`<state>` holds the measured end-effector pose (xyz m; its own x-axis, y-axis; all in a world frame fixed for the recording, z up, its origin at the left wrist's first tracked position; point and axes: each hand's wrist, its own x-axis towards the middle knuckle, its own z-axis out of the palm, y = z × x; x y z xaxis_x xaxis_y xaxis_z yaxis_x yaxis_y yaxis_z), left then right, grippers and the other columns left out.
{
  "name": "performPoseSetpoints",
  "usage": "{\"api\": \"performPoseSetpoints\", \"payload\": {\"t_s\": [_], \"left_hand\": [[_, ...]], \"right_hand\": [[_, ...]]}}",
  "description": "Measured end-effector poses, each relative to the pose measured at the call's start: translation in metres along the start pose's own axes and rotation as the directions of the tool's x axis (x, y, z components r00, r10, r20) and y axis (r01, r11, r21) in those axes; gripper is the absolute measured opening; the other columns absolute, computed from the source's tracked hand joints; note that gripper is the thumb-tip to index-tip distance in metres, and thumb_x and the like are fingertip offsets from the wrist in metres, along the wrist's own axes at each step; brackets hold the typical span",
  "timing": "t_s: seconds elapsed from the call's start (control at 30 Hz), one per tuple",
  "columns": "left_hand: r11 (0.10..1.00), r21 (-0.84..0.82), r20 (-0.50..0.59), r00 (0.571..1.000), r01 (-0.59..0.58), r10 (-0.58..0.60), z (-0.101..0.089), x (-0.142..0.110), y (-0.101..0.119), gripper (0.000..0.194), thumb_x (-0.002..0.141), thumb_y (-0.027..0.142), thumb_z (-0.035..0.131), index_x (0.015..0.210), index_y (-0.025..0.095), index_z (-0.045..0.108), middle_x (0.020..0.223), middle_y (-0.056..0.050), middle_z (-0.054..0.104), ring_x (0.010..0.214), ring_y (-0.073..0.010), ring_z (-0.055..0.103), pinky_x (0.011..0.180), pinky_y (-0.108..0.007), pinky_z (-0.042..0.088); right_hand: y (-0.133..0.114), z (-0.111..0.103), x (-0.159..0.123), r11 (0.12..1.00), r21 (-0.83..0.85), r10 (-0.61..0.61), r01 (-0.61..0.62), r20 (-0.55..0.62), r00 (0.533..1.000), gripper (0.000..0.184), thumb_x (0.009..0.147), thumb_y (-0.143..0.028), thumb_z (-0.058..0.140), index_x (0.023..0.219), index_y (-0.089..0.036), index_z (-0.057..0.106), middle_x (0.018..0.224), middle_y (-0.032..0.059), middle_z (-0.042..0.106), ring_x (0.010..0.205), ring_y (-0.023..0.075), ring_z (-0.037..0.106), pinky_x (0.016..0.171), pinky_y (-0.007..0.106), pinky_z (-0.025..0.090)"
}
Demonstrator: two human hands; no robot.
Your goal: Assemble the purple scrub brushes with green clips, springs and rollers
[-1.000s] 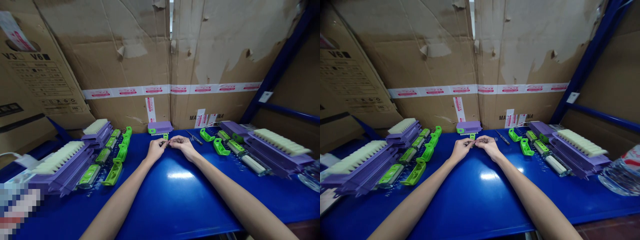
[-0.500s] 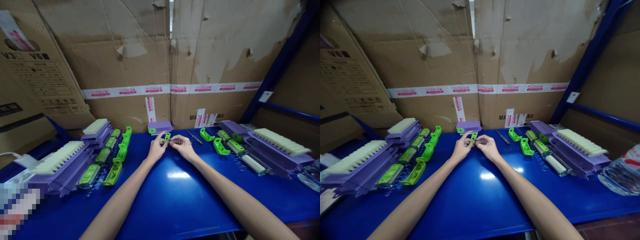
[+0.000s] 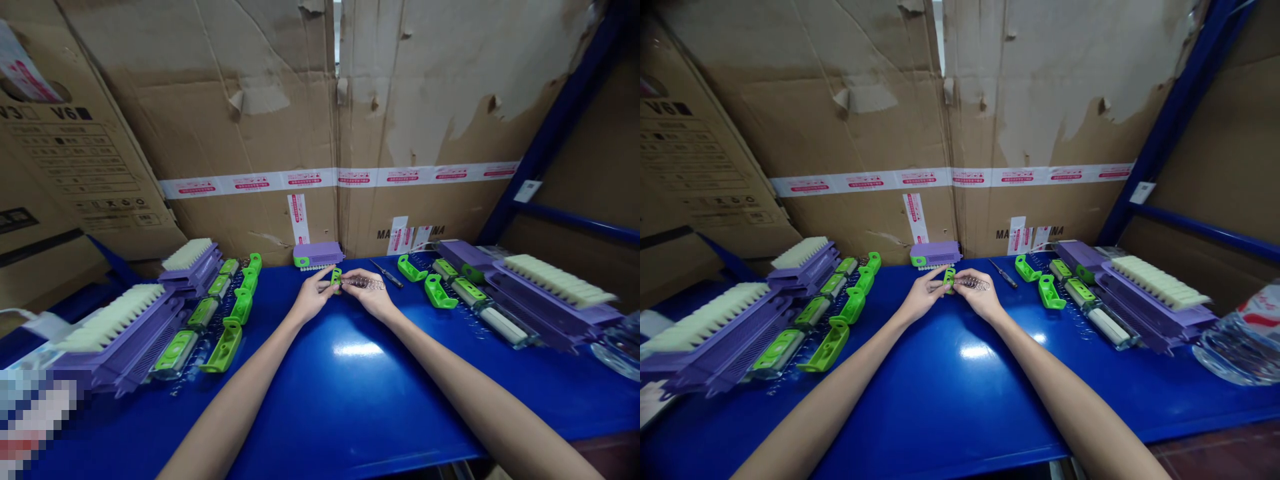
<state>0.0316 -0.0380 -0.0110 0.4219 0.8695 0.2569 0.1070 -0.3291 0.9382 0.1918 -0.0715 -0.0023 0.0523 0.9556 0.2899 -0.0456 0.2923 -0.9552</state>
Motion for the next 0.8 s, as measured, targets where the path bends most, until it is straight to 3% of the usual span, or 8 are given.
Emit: {"api": "performPoseSetpoints", "payload": {"t_s": [0.17,0.37,0.8], "left_hand": [[0.999,-0.034,0.034,0.999,0.017,-0.016,-0.004,0.002,0.001,0.062,0.078,0.038,0.063,0.132,0.014,0.045,0.085,-0.008,0.072,0.08,-0.0201,0.069,0.068,-0.028,0.049],[0.997,-0.071,-0.073,0.997,-0.021,0.016,0.004,0.0,0.0,0.044,0.077,0.031,0.062,0.117,0.015,0.051,0.068,-0.001,0.068,0.067,-0.0157,0.067,0.066,-0.026,0.05],[0.992,-0.127,-0.046,0.999,-0.008,0.003,0.006,0.002,-0.007,0.041,0.076,0.025,0.062,0.114,0.015,0.05,0.072,-0.001,0.068,0.07,-0.015,0.067,0.071,-0.027,0.052]], "right_hand": [[0.002,-0.002,0.0,1.0,-0.022,-0.018,0.018,0.003,1.0,0.025,0.061,-0.034,0.075,0.079,-0.02,0.066,0.078,0.0032,0.071,0.073,0.0187,0.067,0.074,0.033,0.053],[0.017,-0.003,-0.001,0.979,-0.141,-0.14,0.147,0.056,0.989,0.024,0.069,-0.035,0.071,0.087,-0.019,0.066,0.085,0.0044,0.071,0.079,0.019,0.067,0.074,0.03,0.053],[0.005,-0.002,-0.007,0.743,-0.501,-0.376,0.443,0.235,0.896,0.015,0.085,-0.029,0.056,0.096,-0.022,0.064,0.094,0.0046,0.071,0.086,0.02,0.066,0.079,0.032,0.05]]}}
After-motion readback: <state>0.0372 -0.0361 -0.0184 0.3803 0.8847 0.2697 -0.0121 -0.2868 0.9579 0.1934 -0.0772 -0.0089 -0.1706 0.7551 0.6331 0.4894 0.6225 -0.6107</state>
